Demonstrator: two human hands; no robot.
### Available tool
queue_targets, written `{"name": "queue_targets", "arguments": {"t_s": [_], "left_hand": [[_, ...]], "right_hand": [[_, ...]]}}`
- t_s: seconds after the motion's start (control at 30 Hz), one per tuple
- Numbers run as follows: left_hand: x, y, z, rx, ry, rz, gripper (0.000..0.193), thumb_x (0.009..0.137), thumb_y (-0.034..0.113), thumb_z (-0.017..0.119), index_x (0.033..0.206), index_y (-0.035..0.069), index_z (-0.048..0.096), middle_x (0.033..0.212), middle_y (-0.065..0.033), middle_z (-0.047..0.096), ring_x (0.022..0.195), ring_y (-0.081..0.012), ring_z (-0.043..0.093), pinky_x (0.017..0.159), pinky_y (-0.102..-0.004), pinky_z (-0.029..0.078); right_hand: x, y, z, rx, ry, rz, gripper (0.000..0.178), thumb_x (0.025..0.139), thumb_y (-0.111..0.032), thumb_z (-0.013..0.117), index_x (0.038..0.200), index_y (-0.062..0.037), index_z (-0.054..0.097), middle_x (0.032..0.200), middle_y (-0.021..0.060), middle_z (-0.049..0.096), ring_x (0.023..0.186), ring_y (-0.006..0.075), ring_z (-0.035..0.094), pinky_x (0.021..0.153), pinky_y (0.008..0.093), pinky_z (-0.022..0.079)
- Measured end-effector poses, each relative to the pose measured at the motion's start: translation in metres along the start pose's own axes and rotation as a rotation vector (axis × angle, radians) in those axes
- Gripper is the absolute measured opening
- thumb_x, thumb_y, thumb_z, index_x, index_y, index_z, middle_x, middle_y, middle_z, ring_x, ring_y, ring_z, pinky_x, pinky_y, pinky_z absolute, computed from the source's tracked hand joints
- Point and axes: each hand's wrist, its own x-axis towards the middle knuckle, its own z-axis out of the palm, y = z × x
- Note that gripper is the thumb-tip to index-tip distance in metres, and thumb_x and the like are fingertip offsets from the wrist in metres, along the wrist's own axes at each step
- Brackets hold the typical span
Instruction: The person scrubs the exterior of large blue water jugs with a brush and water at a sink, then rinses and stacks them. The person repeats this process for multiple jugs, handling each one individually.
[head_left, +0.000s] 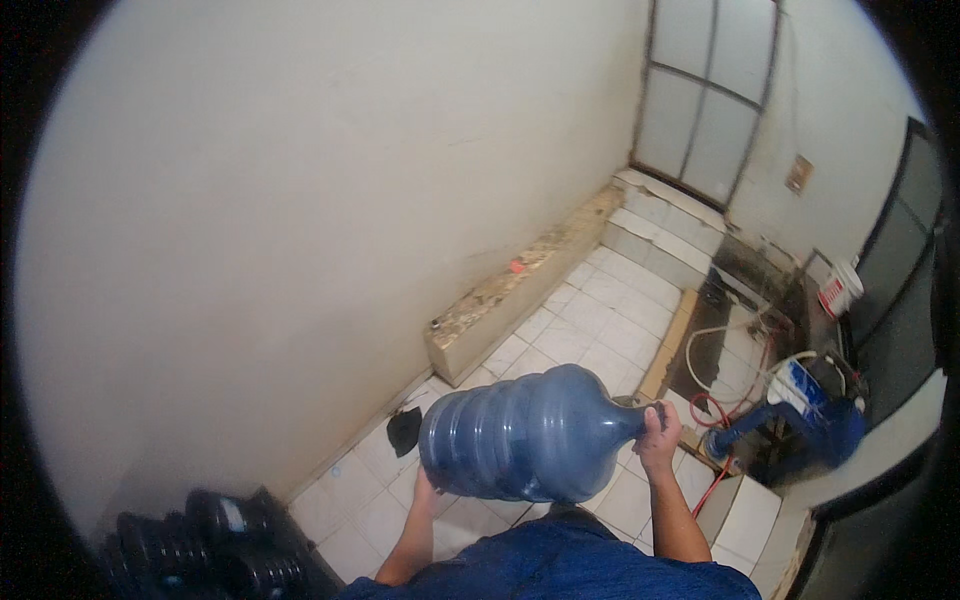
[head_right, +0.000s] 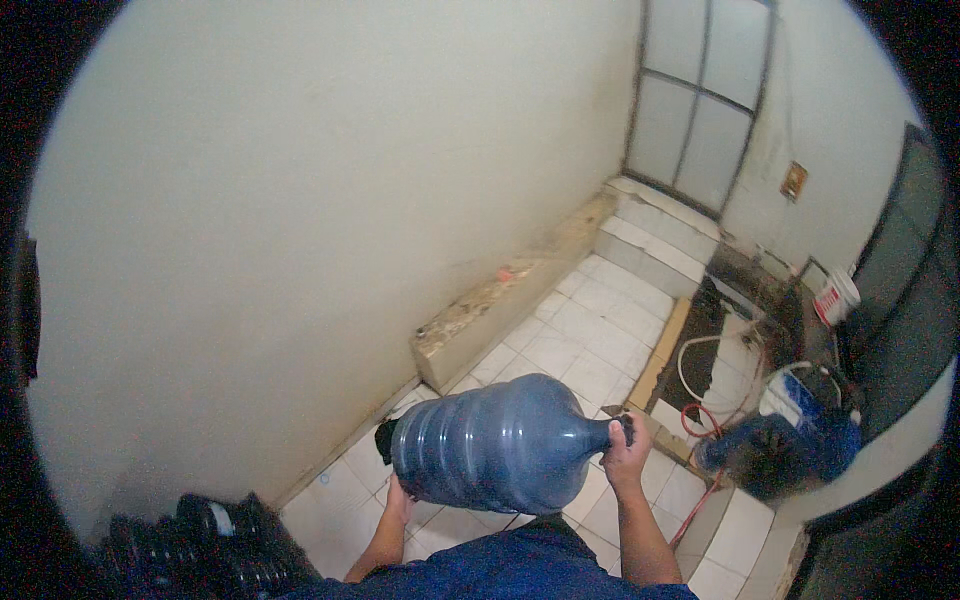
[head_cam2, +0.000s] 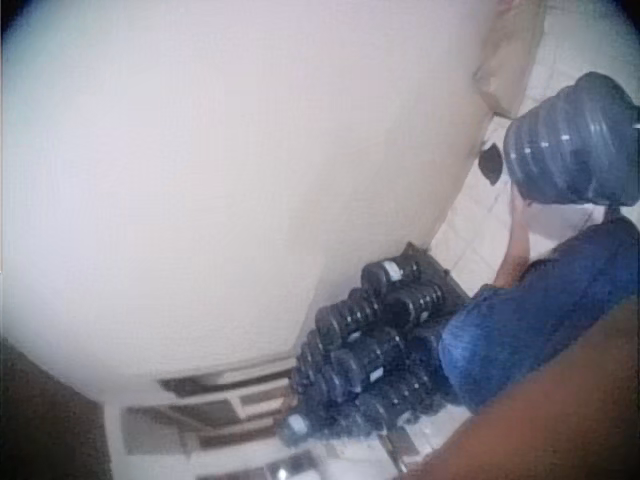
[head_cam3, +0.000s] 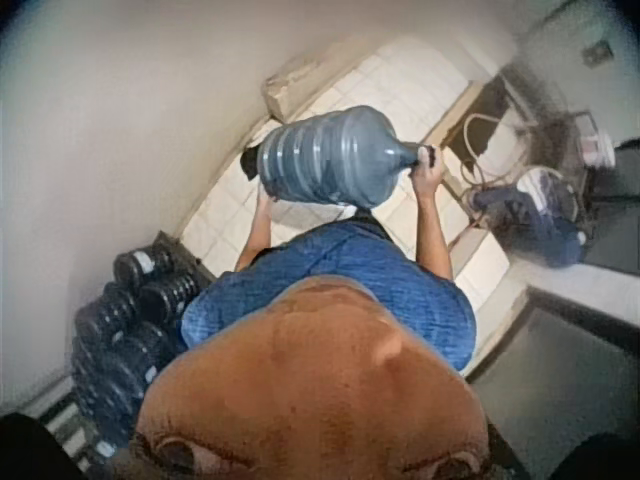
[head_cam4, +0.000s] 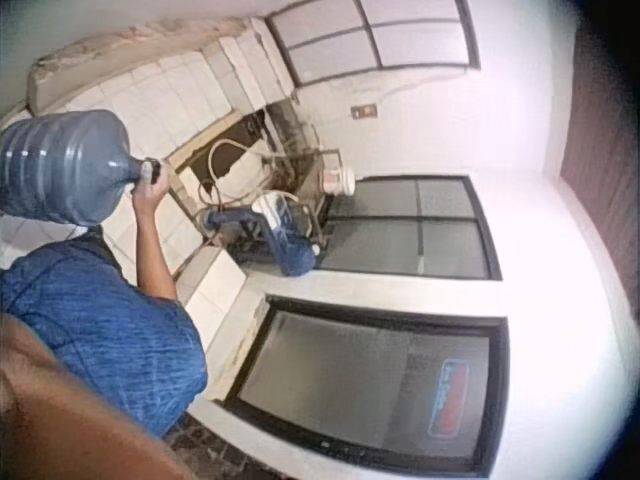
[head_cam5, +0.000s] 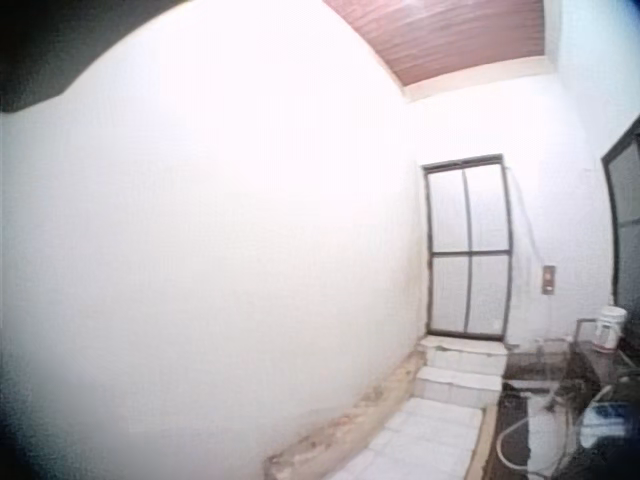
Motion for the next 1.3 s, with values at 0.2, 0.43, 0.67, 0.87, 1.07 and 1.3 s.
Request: {"name": "queue_targets", "arguments": {"t_s": [0.2, 0.43, 0.67, 0.87, 1.07, 1.3], "left_hand": [[0.016, 0.015, 0.126, 0.093, -0.142, 0.058, 0.072, 0.104, 0.063, 0.029, 0.15, 0.011, 0.047, 0.149, -0.0088, 0.054, 0.135, -0.0266, 0.05, 0.116, -0.0442, 0.034], [0.112, 0.019, 0.275, 0.359, -0.255, 0.015, 0.097, 0.094, 0.081, 0.029, 0.152, 0.004, 0.042, 0.156, -0.0136, 0.045, 0.146, -0.0295, 0.035, 0.118, -0.0501, 0.021], [0.16, 0.04, 0.409, 0.353, -0.348, 0.163, 0.083, 0.1, 0.07, 0.034, 0.147, 0.003, 0.049, 0.152, -0.0123, 0.049, 0.142, -0.028, 0.039, 0.117, -0.0453, 0.025], [0.237, 0.053, 0.472, 0.286, -0.314, 0.073, 0.092, 0.097, 0.076, 0.03, 0.153, 0.005, 0.041, 0.156, -0.0134, 0.046, 0.145, -0.0318, 0.039, 0.121, -0.0471, 0.024], [0.325, 0.067, 0.587, 0.321, -0.37, -0.003, 0.087, 0.098, 0.073, 0.034, 0.151, 0.004, 0.043, 0.155, -0.0141, 0.045, 0.144, -0.0305, 0.039, 0.119, -0.0455, 0.025], [0.414, 0.056, 0.799, 0.571, -0.623, -0.016, 0.081, 0.1, 0.067, 0.035, 0.149, 0.004, 0.044, 0.152, -0.0136, 0.048, 0.142, -0.0283, 0.04, 0.116, -0.045, 0.027]], "right_hand": [[0.011, 0.046, -0.101, 0.148, 0.236, 0.108, 0.029, 0.101, -0.032, 0.059, 0.098, -0.0035, 0.055, 0.07, 0.0032, 0.052, 0.038, 0.0112, 0.048, 0.03, 0.0261, 0.038], [0.071, 0.09, -0.197, 0.179, 0.475, 0.33, 0.031, 0.105, -0.034, 0.051, 0.092, -0.0054, 0.052, 0.065, 0.0061, 0.053, 0.037, 0.014, 0.047, 0.029, 0.0272, 0.036], [0.192, 0.14, -0.246, 0.194, 0.57, 0.438, 0.034, 0.106, -0.035, 0.05, 0.091, -0.0054, 0.052, 0.063, 0.0058, 0.053, 0.036, 0.015, 0.047, 0.029, 0.0293, 0.036], [0.309, 0.151, -0.227, 0.181, 0.499, 0.469, 0.031, 0.104, -0.034, 0.052, 0.09, -0.0057, 0.055, 0.063, 0.0059, 0.054, 0.039, 0.0158, 0.05, 0.029, 0.0299, 0.038], [0.389, 0.165, -0.239, 0.156, 0.654, 0.523, 0.032, 0.104, -0.033, 0.052, 0.088, -0.006, 0.054, 0.062, 0.0063, 0.055, 0.04, 0.0158, 0.052, 0.029, 0.0305, 0.039], [0.459, 0.186, -0.318, 0.128, 0.923, 0.41, 0.032, 0.105, -0.033, 0.05, 0.086, -0.0077, 0.053, 0.058, 0.0074, 0.056, 0.036, 0.0176, 0.05, 0.03, 0.0318, 0.037]]}}
